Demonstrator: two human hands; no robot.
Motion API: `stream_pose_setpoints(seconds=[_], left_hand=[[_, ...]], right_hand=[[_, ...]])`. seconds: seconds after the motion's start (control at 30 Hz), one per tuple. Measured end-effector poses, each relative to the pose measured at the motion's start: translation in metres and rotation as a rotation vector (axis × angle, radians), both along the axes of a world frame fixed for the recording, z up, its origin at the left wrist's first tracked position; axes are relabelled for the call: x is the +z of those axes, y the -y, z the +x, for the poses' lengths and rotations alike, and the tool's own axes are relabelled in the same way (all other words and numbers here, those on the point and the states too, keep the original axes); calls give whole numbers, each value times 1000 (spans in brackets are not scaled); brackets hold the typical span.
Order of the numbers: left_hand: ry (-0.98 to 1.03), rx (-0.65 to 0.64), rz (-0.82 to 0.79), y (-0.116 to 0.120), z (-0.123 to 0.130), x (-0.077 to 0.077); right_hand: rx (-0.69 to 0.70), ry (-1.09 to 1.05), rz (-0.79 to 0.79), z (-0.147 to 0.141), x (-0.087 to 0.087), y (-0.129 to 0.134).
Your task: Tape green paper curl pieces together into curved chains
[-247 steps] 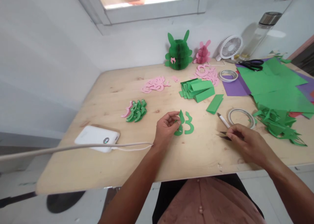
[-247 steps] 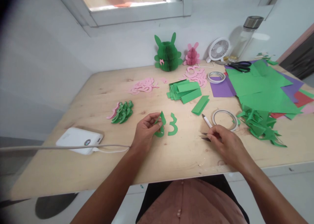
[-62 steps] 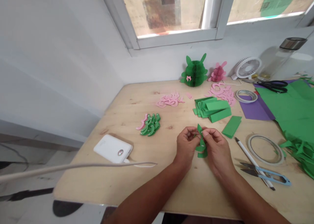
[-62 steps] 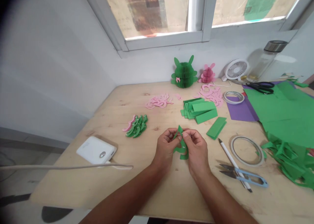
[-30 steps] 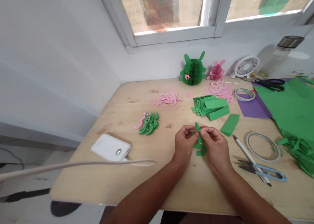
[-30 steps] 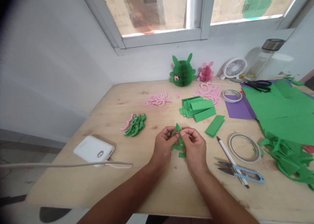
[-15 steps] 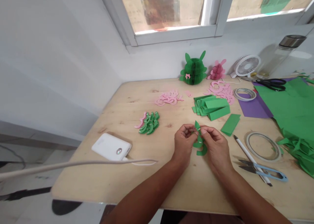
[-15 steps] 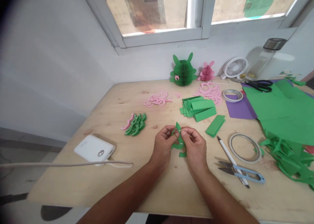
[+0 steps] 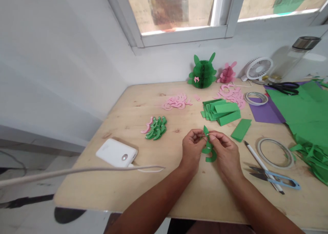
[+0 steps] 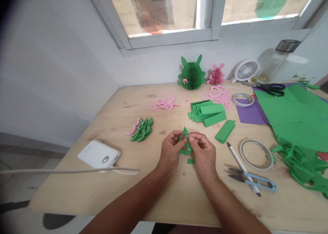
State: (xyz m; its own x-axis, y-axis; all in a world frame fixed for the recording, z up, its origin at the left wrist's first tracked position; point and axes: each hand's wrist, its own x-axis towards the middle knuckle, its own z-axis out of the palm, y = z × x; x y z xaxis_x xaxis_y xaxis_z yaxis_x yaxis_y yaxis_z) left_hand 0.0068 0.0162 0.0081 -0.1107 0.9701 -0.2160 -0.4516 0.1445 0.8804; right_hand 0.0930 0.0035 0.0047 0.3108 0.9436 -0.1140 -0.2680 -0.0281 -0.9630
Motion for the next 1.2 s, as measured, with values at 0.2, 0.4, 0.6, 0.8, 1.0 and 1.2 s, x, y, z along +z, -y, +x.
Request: stream_pose_setpoints(seconds=[0.2,0.4,0.6,0.8,1.0,1.2], left_hand=[[10,12,-2,0,0,1],[10,9,-12,0,0,1],[15,-9,-26,0,-1,1],[9,-12,-35,0,-1,0],[10,-19,-50,-1,-1,-1],[24,-28,-68,-1,-2,2]], right_hand=[[-3,40,13,0,-1,0],[11,56,31,0,-3,0],[11,63,21,0,-4,0],[12,42,3,0,-4,0],[4,75,11,1,-3,1],[-5,49,-1,1,-3,0]])
